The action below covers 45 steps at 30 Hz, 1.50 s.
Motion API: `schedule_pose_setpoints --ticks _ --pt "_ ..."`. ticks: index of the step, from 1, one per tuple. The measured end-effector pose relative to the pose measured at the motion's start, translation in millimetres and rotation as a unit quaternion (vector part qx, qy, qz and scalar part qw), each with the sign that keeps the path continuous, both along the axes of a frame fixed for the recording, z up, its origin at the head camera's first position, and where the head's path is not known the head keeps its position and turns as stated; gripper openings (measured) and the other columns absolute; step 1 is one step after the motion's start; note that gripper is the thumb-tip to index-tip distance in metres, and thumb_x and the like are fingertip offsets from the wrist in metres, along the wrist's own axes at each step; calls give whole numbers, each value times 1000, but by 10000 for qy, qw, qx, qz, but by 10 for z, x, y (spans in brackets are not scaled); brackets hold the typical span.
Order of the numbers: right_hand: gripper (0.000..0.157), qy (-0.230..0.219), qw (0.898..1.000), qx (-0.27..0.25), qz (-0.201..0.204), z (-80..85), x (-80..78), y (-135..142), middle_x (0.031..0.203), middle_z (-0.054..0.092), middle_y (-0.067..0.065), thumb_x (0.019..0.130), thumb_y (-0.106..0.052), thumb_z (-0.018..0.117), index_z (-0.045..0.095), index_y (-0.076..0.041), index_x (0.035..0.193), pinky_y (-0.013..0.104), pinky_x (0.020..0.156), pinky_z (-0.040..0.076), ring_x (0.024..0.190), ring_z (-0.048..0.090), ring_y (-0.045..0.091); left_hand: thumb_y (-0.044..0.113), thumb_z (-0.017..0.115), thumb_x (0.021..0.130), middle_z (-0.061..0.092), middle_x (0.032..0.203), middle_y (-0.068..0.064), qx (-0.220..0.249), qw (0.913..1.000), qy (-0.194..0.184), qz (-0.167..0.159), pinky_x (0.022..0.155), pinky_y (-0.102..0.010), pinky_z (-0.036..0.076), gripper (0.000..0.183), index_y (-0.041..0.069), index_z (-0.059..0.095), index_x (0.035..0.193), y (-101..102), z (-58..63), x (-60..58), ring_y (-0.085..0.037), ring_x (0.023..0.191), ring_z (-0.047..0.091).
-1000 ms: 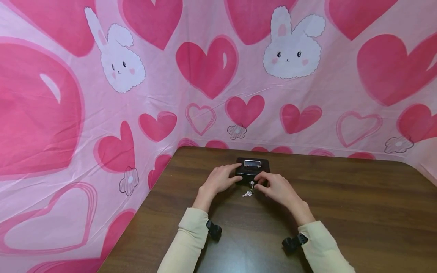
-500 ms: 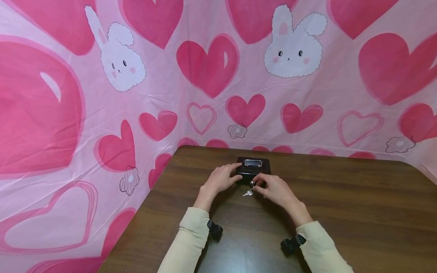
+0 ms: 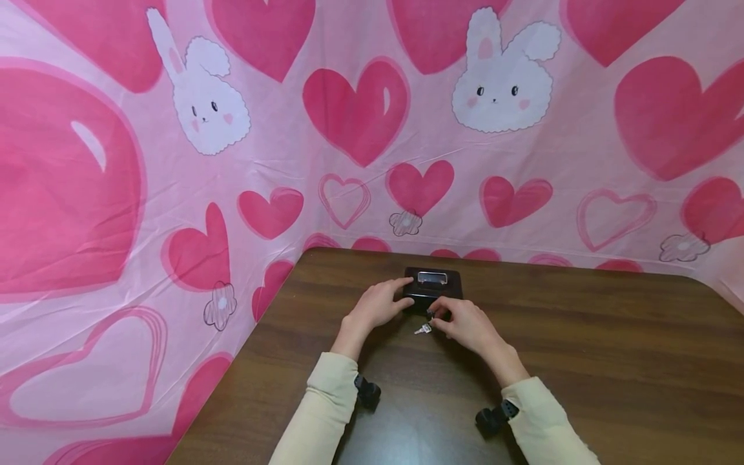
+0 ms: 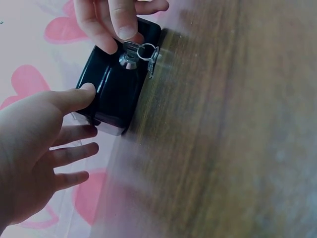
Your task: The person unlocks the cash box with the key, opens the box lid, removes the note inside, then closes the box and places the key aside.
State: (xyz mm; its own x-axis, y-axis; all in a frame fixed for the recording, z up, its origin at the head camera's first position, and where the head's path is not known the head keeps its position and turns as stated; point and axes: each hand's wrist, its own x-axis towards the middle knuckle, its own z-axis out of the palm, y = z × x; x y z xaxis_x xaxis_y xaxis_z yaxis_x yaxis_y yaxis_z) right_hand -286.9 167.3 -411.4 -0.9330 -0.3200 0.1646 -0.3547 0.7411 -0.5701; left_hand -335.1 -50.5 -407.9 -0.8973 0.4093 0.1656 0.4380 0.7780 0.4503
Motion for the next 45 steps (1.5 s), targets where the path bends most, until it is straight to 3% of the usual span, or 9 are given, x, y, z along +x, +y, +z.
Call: schedule_pose_setpoints --ticks 19,45 --pt "17 -195 9974 -672 -166 -105 10 -6 90 75 8 90 -9 72 72 -4 106 27 48 50 55 62 11 40 63 96 59 142 -2 26 10000 -54 -54 107 -42 45 54 26 51 146 42 -6 7 -19 125 59" --pt "17 -560 9869 -1476 -331 -194 -21 11 84 74 6 88 -11 74 72 -5 103 32 46 52 57 63 14 41 63 96 57 145 -2 217 9994 -283 13 109 -43 44 54 29 49 147 16 5 22 -21 129 57"
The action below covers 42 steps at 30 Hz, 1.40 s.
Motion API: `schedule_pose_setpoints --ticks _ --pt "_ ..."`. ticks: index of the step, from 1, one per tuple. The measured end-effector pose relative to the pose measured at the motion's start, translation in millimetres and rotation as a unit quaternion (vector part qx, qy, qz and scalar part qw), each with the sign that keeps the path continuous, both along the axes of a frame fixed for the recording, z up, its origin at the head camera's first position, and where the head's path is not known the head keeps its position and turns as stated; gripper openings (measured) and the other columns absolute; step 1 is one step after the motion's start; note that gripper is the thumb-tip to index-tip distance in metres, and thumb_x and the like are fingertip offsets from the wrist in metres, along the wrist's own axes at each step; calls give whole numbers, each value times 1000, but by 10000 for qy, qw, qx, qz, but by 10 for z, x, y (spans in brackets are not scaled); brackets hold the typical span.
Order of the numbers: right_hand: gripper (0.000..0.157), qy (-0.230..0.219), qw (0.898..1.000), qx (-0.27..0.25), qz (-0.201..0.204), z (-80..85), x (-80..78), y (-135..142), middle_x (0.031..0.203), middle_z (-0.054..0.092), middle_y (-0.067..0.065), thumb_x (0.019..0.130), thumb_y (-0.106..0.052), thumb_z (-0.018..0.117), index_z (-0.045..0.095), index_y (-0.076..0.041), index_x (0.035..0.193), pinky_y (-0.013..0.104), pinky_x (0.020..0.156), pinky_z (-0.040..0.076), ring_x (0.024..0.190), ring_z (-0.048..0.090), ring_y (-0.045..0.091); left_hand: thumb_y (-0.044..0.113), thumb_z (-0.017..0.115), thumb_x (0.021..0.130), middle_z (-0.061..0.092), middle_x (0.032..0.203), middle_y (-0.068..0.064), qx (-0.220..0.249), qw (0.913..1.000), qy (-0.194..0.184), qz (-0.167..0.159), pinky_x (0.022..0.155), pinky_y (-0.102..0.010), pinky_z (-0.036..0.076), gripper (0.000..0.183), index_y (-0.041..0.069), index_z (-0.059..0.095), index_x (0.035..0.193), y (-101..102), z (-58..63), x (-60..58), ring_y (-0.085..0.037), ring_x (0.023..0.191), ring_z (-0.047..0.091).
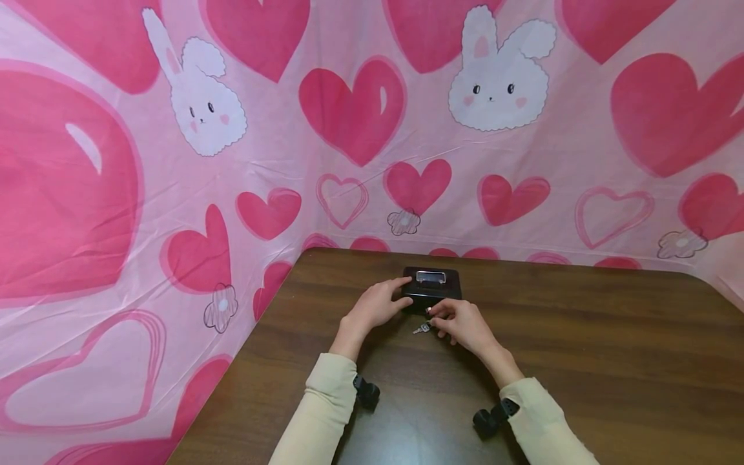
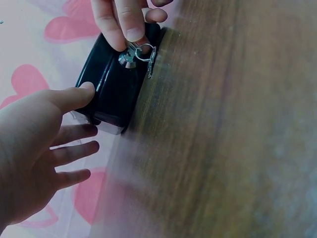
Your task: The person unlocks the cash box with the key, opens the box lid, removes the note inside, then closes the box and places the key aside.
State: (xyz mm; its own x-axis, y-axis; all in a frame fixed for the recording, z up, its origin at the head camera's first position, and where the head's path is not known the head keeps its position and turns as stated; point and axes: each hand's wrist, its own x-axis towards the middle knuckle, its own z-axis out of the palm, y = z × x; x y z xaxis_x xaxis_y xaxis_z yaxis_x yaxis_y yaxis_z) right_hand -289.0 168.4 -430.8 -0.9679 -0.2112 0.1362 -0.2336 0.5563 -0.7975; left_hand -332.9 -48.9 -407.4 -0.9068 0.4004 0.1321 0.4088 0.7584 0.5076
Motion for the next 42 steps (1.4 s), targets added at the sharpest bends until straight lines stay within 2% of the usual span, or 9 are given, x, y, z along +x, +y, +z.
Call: schedule_pose_setpoints --ticks 9,18,22,28,38,42 --pt "14 -69 10000 -47 21 -6 3 28 83 74 7 89 -11 73 72 -5 102 32 47 52 58 64 15 41 62 97 58 144 -2 51 10000 -35 -10 108 -43 45 54 29 49 147 -6 -2 4 -20 125 59" --pt "13 -252 9996 -10 -99 -14 2 35 81 73 5 89 -12 73 73 -7 101 32 49 52 58 63 16 41 62 97 56 146 -2 39 10000 -36 -18 109 -44 44 54 28 49 147 -10 2 1 -21 129 57" --pt "13 -242 9997 71 -26 2 -2 45 82 73 5 89 -11 73 73 -7 101 32 48 52 58 62 16 41 62 97 56 146 -2 52 10000 -39 -22 109 -43 43 54 28 49 147 -4 3 4 -21 130 56" --pt "15 0 9997 224 90 83 13 89 82 74 8 88 -14 74 72 -5 100 33 46 51 56 63 17 41 62 97 58 143 -2 -27 10000 42 -31 108 -42 45 53 27 50 147 3 -8 3 -20 127 58" --pt "18 271 9994 146 -145 225 30 211 85 74 14 89 -18 74 72 -6 103 34 47 51 59 65 20 41 63 96 59 142 -3 -25 10000 35 -10 108 -42 45 54 27 50 147 10 -12 -5 -19 125 60" --pt "18 428 9986 102 -305 249 21 274 76 72 12 89 -18 74 72 -6 102 34 46 51 58 65 24 41 63 96 59 142 -3 -17 10000 28 -14 108 -42 45 54 27 50 147 8 -5 -1 -20 125 60"
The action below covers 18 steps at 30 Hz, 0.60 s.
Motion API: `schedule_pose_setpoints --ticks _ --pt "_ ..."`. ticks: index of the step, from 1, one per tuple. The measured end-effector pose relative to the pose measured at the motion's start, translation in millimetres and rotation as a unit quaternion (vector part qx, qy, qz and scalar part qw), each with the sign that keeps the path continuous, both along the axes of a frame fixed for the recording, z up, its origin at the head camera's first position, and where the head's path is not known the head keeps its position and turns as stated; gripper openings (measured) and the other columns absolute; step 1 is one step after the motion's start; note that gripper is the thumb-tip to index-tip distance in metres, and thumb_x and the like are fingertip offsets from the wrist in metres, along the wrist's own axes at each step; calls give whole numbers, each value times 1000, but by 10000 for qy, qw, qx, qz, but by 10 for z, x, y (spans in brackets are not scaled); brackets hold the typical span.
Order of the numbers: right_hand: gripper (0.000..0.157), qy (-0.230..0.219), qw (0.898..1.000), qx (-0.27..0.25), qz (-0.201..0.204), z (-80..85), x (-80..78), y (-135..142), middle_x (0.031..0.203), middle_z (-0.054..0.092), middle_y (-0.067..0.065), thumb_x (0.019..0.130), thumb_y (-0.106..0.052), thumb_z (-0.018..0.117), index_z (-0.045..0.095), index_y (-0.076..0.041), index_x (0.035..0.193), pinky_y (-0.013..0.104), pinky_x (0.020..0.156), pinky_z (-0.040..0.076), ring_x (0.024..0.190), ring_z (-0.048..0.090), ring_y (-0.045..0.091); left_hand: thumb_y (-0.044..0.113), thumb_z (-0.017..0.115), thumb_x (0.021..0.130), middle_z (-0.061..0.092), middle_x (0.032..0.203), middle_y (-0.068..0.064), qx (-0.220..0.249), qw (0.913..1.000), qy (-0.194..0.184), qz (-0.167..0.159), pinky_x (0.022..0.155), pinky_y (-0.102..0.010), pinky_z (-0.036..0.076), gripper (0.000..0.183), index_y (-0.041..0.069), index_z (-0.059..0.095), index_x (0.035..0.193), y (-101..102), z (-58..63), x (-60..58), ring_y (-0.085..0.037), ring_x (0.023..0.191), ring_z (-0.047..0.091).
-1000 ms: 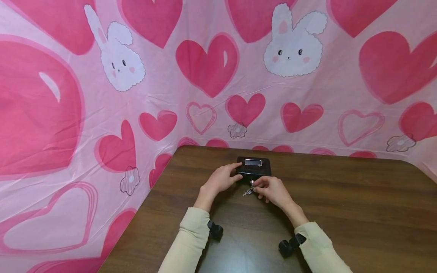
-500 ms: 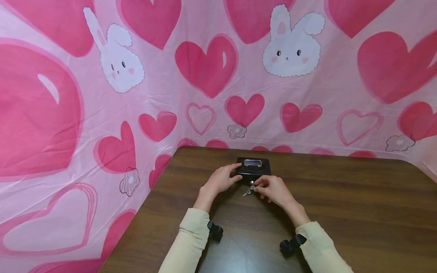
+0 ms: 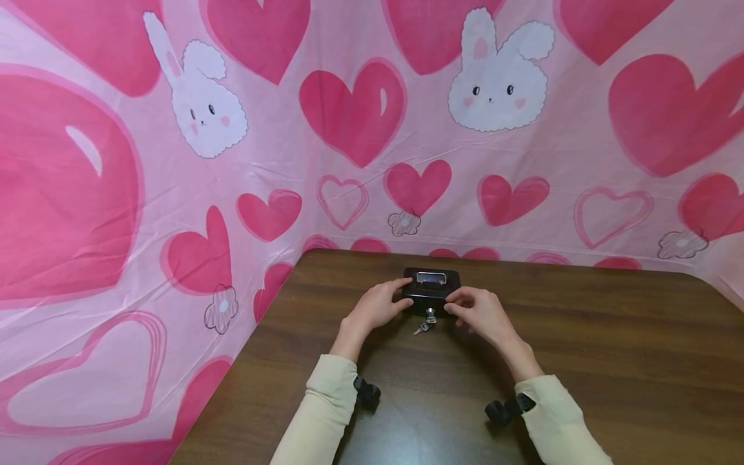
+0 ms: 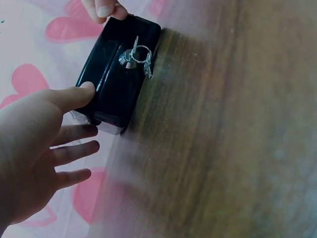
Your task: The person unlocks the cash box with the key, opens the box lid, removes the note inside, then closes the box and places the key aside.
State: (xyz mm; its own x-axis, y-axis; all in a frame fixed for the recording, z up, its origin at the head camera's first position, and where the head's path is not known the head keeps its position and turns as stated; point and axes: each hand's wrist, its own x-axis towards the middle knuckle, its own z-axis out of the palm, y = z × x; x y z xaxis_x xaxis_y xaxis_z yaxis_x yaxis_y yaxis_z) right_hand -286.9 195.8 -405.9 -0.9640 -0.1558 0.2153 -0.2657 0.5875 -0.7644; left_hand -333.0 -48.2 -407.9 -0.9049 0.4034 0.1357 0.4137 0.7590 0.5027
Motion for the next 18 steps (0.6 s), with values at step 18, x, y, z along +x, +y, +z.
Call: schedule_pose_setpoints --ticks 18 --pt "25 180 9977 -236 -603 -13 -40 186 83 71 16 90 -20 74 68 -5 108 34 47 51 60 66 28 40 63 97 59 142 -3 75 10000 -22 -32 107 -42 45 54 27 49 148 3 -25 -16 -19 124 60"
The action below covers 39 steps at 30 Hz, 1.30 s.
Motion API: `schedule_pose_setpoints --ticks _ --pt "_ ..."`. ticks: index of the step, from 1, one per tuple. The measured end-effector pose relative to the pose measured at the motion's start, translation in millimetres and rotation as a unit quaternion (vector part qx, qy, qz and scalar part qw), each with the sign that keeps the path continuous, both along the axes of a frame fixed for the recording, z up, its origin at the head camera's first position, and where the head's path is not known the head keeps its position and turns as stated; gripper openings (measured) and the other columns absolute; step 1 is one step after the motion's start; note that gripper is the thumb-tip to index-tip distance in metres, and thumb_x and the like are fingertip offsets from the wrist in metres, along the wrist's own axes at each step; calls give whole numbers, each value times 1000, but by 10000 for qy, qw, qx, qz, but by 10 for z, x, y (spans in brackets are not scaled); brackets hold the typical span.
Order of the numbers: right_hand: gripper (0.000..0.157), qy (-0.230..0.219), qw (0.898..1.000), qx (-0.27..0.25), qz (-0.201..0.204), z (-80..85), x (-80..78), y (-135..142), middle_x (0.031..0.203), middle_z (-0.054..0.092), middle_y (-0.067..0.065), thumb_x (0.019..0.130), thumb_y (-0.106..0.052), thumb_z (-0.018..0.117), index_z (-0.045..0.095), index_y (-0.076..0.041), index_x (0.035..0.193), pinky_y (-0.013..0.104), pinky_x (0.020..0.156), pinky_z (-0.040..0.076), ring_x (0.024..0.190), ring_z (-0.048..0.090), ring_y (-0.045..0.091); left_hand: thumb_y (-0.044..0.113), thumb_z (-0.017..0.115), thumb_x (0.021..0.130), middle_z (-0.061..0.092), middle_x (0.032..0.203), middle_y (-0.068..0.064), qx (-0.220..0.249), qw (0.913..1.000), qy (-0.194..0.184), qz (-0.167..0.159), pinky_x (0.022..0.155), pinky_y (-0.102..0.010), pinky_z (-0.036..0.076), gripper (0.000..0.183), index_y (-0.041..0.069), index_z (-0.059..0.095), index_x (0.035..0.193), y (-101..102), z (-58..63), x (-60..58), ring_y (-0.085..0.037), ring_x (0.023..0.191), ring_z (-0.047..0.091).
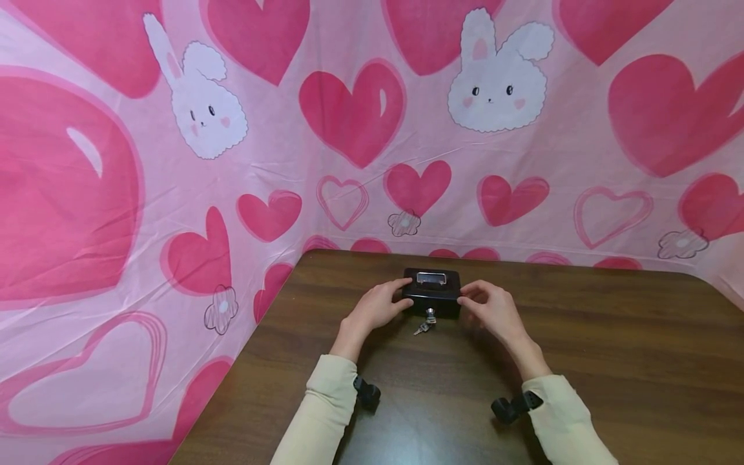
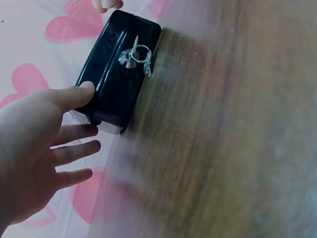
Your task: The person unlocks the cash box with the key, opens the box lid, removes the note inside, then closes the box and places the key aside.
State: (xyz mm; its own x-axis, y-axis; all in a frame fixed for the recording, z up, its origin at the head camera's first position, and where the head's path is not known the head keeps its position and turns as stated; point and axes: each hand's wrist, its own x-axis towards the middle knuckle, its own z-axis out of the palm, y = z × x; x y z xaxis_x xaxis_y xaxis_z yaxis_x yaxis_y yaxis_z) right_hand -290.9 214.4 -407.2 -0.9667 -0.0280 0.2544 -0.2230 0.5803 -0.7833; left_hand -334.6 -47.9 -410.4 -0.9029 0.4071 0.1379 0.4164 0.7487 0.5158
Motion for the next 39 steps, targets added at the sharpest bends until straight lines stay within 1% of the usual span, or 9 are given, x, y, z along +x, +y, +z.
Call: schedule_pose_setpoints --ticks 3,8,12,17,21,25,29,34,39 --pt "30 -38 10000 -52 -17 -10 -8 14 95 70 17 89 -19 75 65 -4 114 34 47 52 63 66 28 40 63 97 61 140 -4 2 10000 6 6 107 -42 46 54 27 49 148 0 1 2 -19 123 61" --pt "43 -259 9997 -24 32 -27 -22 30 119 66 21 88 -20 75 59 -4 125 35 50 53 70 66 29 40 63 97 62 138 -4 17 10000 2 -2 106 -43 47 54 28 48 148 0 7 7 -19 121 61" --pt "50 -359 9993 43 104 -50 -37 26 127 63 23 88 -18 75 56 -2 131 35 49 53 67 66 29 41 63 96 60 141 -5 34 10000 -35 -12 106 -45 46 57 29 46 149 -8 5 8 -20 124 61" --pt "53 -416 9989 91 185 -72 -48 7 127 63 25 88 -16 74 53 -1 135 34 49 53 63 66 24 42 64 95 58 144 -6 48 10000 -46 -8 109 -47 43 69 28 34 155 -22 -7 3 -21 128 59" --pt "53 -446 9987 145 209 -74 -46 -5 123 64 25 89 -15 73 53 -1 135 33 49 52 62 65 20 43 66 94 57 144 -6 27 9999 -76 118 110 -47 43 76 23 29 157 -15 -22 -12 -21 129 58" --pt "53 -459 9985 219 185 -80 -45 -4 121 66 26 89 -13 72 52 -1 136 32 49 52 55 61 17 44 66 93 60 141 -6 -91 9996 -108 255 108 -47 43 74 18 34 155 3 -28 -20 -23 128 58" --pt "52 -521 9982 249 178 -92 -47 3 119 66 27 90 -13 71 52 1 137 32 49 52 52 59 16 43 65 94 64 135 -6 -131 9993 -178 288 106 -45 46 66 15 44 150 26 -24 -11 -21 122 62" --pt "52 -555 9981 168 219 -112 -52 -4 115 67 27 89 -10 70 52 4 136 33 50 53 60 65 18 42 65 95 66 133 -6 -151 9993 -186 275 104 -43 48 61 14 50 147 33 -16 -1 -20 117 64" --pt "51 -505 9984 173 186 -118 -45 -28 113 68 26 89 -9 70 52 4 136 32 50 53 65 67 19 38 68 94 63 137 -8 -116 9991 -265 298 107 -44 45 62 13 49 148 19 -14 8 -22 124 61"
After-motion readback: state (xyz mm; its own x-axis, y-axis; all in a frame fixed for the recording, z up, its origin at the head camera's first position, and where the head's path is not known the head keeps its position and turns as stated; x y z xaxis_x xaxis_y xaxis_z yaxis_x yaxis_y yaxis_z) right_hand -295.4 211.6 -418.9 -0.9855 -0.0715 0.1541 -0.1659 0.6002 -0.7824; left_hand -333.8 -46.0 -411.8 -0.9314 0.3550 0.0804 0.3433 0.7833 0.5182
